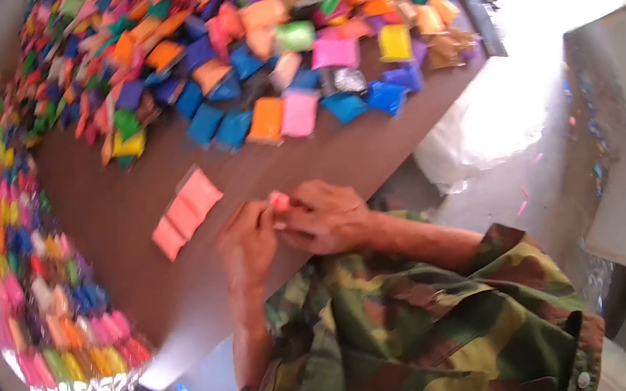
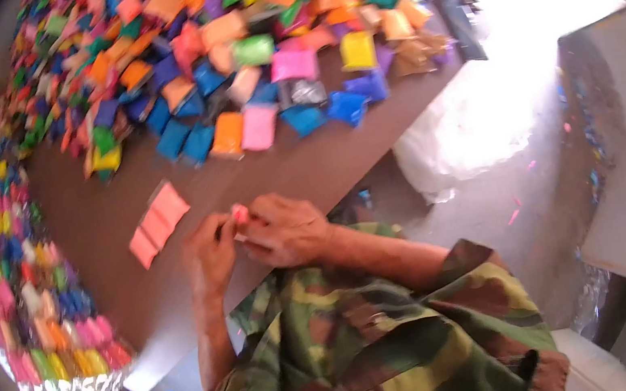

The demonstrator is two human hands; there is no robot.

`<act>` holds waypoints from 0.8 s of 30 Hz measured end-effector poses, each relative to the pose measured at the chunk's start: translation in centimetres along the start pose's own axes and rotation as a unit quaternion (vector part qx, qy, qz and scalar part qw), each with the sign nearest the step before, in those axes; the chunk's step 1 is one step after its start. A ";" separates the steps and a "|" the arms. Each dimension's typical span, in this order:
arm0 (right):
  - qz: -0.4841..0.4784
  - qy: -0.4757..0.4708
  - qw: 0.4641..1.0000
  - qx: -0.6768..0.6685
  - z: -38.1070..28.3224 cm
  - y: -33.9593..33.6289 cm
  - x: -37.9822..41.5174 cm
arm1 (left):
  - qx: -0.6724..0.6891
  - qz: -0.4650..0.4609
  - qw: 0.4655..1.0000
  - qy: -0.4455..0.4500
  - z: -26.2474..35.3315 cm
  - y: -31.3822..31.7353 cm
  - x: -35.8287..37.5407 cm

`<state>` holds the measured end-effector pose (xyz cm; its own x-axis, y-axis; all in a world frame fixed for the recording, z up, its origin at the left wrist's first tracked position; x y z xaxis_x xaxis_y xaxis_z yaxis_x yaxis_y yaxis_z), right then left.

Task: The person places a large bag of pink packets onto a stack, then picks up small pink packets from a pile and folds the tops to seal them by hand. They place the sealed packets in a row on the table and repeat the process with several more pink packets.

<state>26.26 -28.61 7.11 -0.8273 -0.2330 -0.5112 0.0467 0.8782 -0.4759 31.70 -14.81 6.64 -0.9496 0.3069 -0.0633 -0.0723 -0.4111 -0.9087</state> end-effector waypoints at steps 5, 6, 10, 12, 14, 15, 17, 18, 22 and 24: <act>0.005 -0.005 1.000 0.004 -0.4 0.0 -0.5 | -0.037 0.059 0.997 0.032 -1.2 0.5 -2.0; 0.002 -0.004 1.000 0.005 -0.3 -0.1 -0.5 | -0.028 0.057 0.998 0.013 -1.6 0.3 -1.6; -0.008 0.019 1.000 0.014 0.2 0.1 -0.4 | 0.058 0.014 0.997 -0.056 -2.2 -0.6 0.5; -0.009 0.020 1.000 0.012 0.1 0.1 -0.6 | 0.084 0.010 0.994 -0.073 -2.4 -0.1 2.0; -0.014 0.017 1.000 0.012 0.1 0.3 -0.7 | 0.071 0.039 0.995 -0.066 -2.6 0.4 2.9; -0.016 0.014 1.000 0.012 0.0 0.4 -0.7 | 0.064 0.035 0.995 -0.074 -2.8 0.5 2.8; -0.015 0.013 1.000 0.011 -0.1 0.4 -0.8 | 0.050 0.031 0.994 -0.087 -3.2 0.7 2.3; -0.012 0.015 1.000 0.008 -0.1 0.4 -0.9 | 0.042 0.038 0.995 -0.083 -3.0 0.4 2.1; -0.012 0.018 1.000 0.002 0.3 0.3 -0.5 | 0.006 0.063 0.994 -0.093 -3.7 -0.3 1.8; -0.011 0.021 1.000 0.005 0.2 0.2 -0.6 | 0.005 0.066 0.994 -0.086 -3.7 -0.3 2.1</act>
Point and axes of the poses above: each hand's wrist, its own x-axis away from the middle knuckle, its own y-axis out of the palm, z = x × y, the point moved 10 cm from there along -x, towards the middle knuckle, and after that the axes turned 15 degrees about -x, right-handed, at the moved point
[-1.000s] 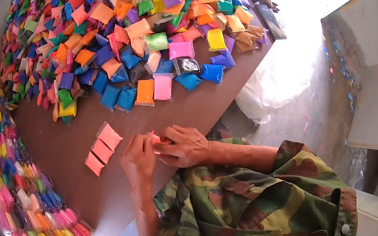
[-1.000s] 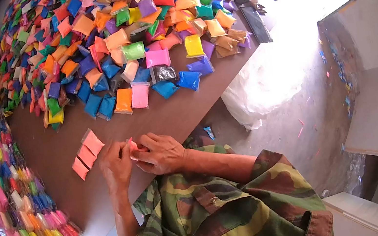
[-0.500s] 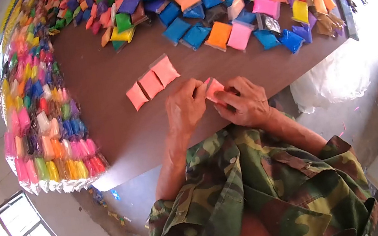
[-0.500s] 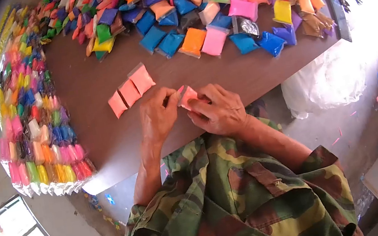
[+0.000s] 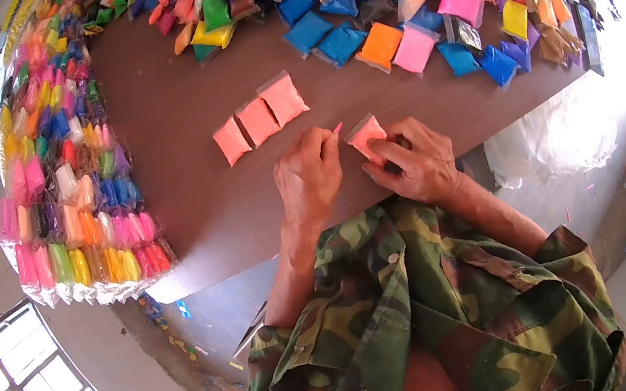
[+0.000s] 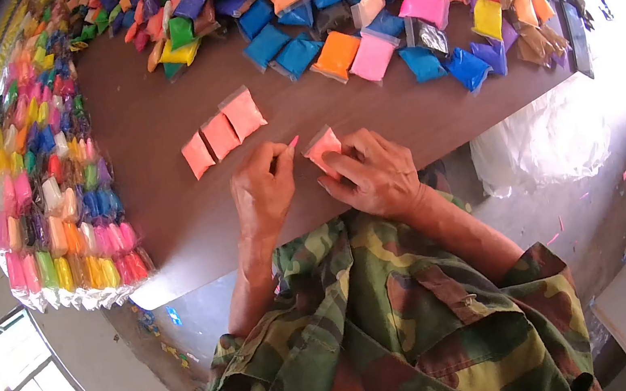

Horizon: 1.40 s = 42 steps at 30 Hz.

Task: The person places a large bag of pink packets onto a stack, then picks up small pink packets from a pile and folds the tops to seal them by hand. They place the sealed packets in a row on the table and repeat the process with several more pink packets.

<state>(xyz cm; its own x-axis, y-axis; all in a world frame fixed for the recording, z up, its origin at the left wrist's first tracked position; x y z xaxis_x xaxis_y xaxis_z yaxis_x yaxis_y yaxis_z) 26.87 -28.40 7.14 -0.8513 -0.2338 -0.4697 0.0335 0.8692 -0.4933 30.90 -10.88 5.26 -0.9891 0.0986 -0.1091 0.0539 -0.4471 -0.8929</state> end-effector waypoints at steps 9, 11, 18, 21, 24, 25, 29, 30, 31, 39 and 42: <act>0.018 -0.026 0.999 -0.015 -0.3 0.0 -0.3 | 0.011 0.001 1.000 -0.004 0.3 0.5 1.1; 0.016 -0.023 0.999 -0.017 -0.4 0.1 -0.4 | -0.012 0.017 1.000 0.005 0.3 0.0 0.3; 0.032 -0.015 0.999 -0.017 -0.6 -0.5 -0.7 | 0.111 0.022 0.993 0.021 1.4 -1.1 1.3; 0.036 -0.005 0.999 -0.026 -0.2 -0.4 -0.7 | 0.085 0.001 0.996 0.009 1.5 0.7 2.2; 0.025 0.001 0.999 -0.021 0.2 -0.2 -0.5 | 0.020 0.046 0.999 0.015 0.4 0.6 1.3; 0.019 -0.001 1.000 -0.018 0.2 -0.1 -0.5 | -0.001 0.059 0.998 0.015 0.1 0.2 0.9; 0.025 0.020 0.998 -0.047 0.4 -0.5 -0.5 | 0.045 0.027 0.999 -0.010 -0.3 -0.8 0.3; 0.026 0.022 0.998 -0.053 0.6 -0.5 -0.5 | 0.075 0.017 0.997 -0.003 0.3 -0.9 0.9; 0.025 0.024 0.998 -0.060 0.8 -0.5 -0.5 | 0.105 0.006 0.994 0.004 0.9 -0.9 1.6; 0.006 0.047 0.996 -0.081 1.6 -0.2 -0.7 | 0.030 0.036 0.999 0.025 1.4 0.4 2.3; 0.001 0.054 0.995 -0.079 1.7 -0.1 -0.8 | 0.021 0.039 0.999 0.017 0.7 -0.5 1.5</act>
Point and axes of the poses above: each hand's wrist, its own x-axis away from the middle knuckle, its own y-axis out of the palm, z = x × y, the point moved 10 cm from there along -x, towards the middle knuckle, and after that the axes turned 15 degrees about -x, right-handed, at the moved point
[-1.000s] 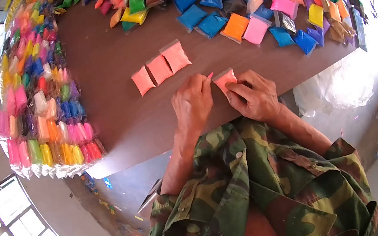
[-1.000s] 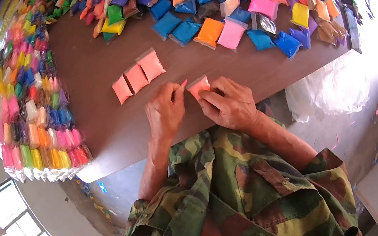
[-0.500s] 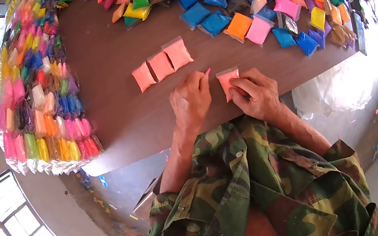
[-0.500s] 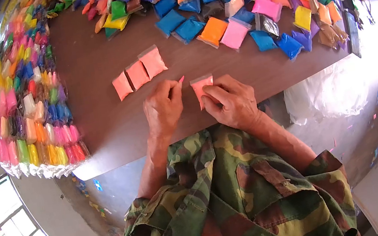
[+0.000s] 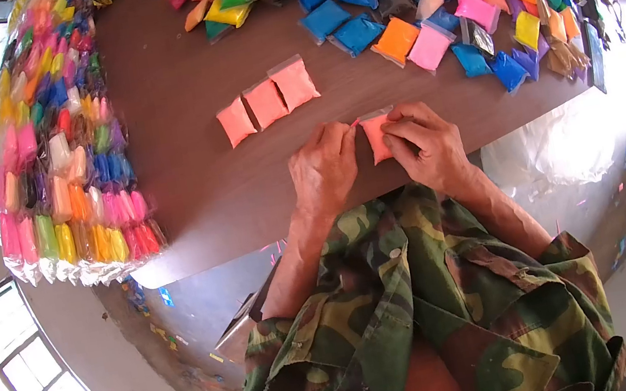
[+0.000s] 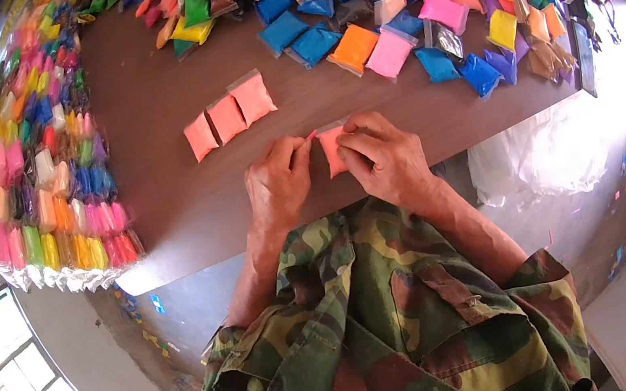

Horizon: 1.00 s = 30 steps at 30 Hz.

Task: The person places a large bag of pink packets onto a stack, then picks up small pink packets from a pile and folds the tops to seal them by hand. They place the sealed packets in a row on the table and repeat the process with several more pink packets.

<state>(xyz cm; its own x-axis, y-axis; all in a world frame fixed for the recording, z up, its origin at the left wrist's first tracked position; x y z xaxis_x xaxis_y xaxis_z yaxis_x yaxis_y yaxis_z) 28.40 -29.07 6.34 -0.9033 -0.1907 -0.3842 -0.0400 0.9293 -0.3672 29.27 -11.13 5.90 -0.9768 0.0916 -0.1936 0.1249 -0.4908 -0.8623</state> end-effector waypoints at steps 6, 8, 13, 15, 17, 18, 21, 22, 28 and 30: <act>0.006 0.005 1.000 -0.010 0.3 -0.3 -0.1 | 0.087 -0.045 0.995 0.012 1.7 0.3 2.7; 0.014 0.004 1.000 -0.013 0.2 -0.3 -0.1 | 0.057 -0.033 0.998 0.012 1.7 0.6 3.0; 0.023 0.028 0.999 -0.010 0.8 -0.2 -0.1 | -0.004 0.025 1.000 -0.009 -1.2 -0.6 2.1; 0.026 0.047 0.998 -0.009 1.0 -0.2 -0.1 | -0.001 0.048 0.999 -0.015 -1.5 -1.4 2.2; 0.032 0.057 0.998 0.001 1.2 -0.3 0.1 | 0.020 0.071 0.997 -0.013 -1.0 -2.4 2.6; 0.035 0.055 0.998 0.008 1.2 -0.2 -0.1 | 0.026 0.066 0.997 0.001 -0.2 -2.1 3.1; 0.041 0.050 0.998 0.012 1.2 -0.1 -0.4 | 0.007 0.062 0.997 0.050 2.3 -0.7 4.0; 0.041 0.050 0.998 0.012 1.3 -0.2 -0.4 | -0.022 0.064 0.996 0.065 2.5 -0.2 4.2; 0.032 0.081 0.996 0.003 2.0 0.1 -0.3 | -0.119 0.103 0.987 0.014 -0.5 -2.1 3.3; 0.034 0.084 0.996 0.001 2.0 0.0 -0.3 | -0.107 0.092 0.989 0.040 0.2 -2.2 3.7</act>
Point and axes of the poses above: each hand's wrist, its own x-axis away from the middle knuckle, its own y-axis out of the palm, z = x × y, the point moved 10 cm from there along -x, towards the middle knuckle, and after that the axes turned 15 degrees about -x, right-handed, at the moved point
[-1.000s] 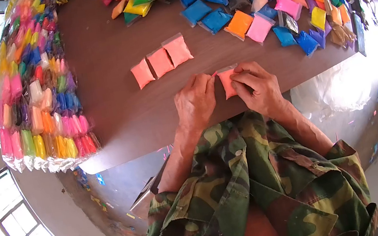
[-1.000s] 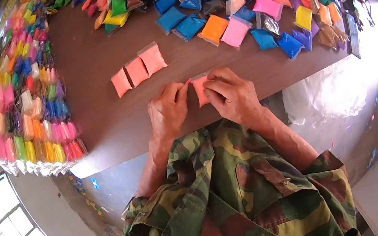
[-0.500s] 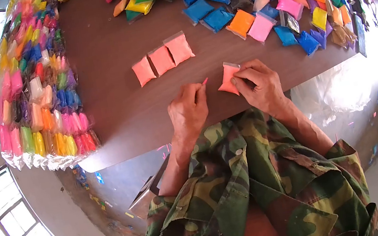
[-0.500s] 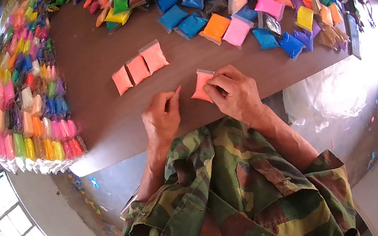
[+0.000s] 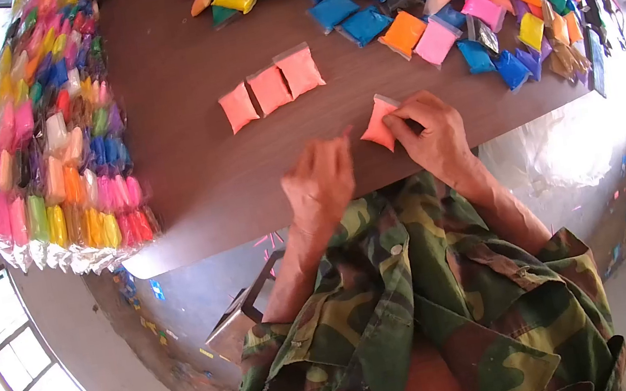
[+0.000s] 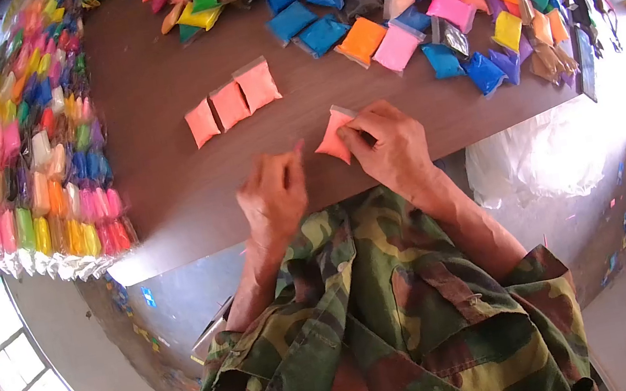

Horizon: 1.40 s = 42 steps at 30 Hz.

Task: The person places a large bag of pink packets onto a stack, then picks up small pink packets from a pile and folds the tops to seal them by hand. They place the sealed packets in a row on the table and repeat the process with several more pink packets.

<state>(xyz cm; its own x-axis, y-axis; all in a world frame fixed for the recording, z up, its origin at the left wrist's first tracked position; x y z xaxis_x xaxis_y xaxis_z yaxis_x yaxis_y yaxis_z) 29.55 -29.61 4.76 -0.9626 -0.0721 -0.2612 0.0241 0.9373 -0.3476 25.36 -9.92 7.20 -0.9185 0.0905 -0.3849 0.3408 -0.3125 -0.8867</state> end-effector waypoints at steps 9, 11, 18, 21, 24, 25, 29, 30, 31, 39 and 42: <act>-0.009 -0.002 1.000 0.014 0.1 0.0 -0.2 | -0.017 0.021 0.999 0.023 0.2 0.7 0.4; -0.011 0.002 1.000 0.011 -0.1 0.3 -0.1 | -0.016 0.044 0.999 -0.023 -2.0 0.0 0.3; -0.010 -0.038 0.999 0.015 -2.3 0.0 1.1 | 0.174 -0.048 0.982 -0.052 -0.1 -0.5 -1.2; -0.028 -0.085 0.995 0.038 -3.5 0.1 1.9 | 0.158 -0.065 0.985 -0.020 0.9 0.6 -1.6; -0.041 -0.124 0.990 0.050 -3.3 0.2 2.6 | 0.148 -0.105 0.983 0.016 2.2 1.2 -2.2; -0.042 -0.132 0.989 0.047 -3.1 0.2 2.8 | 0.135 -0.110 0.984 0.035 2.4 1.5 -2.3; -0.040 -0.129 0.991 0.015 -2.5 -0.2 3.2 | 0.092 -0.126 0.984 0.091 2.8 3.0 -3.8; -0.039 -0.127 0.991 0.012 -2.6 -0.2 3.1 | 0.082 -0.127 0.984 0.100 2.8 3.3 -4.3; -0.039 -0.126 0.991 0.009 -2.7 -0.1 3.0 | 0.072 -0.127 0.984 0.099 2.6 3.4 -4.7; -0.032 -0.139 0.990 0.014 -2.5 -0.2 3.5 | 0.110 -0.140 0.976 0.121 3.4 1.9 -5.9; -0.035 -0.159 0.987 0.011 -2.7 -0.2 3.5 | 0.086 -0.181 0.967 0.156 5.0 3.0 -5.6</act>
<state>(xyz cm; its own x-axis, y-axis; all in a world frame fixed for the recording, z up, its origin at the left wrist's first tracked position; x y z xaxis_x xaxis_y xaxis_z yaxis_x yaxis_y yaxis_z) 25.43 -29.11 6.32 -0.8289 -0.2421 -0.5042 -0.0295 0.9191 -0.3929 30.47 -16.09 7.97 -0.8571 0.4959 -0.1396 -0.0552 -0.3578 -0.9322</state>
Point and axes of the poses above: each hand's wrist, its own x-axis away from the middle knuckle, its own y-axis out of the palm, z = x × y, the point moved 10 cm from there along -x, towards the middle knuckle, and after that the axes turned 15 degrees about -x, right-handed, at the moved point
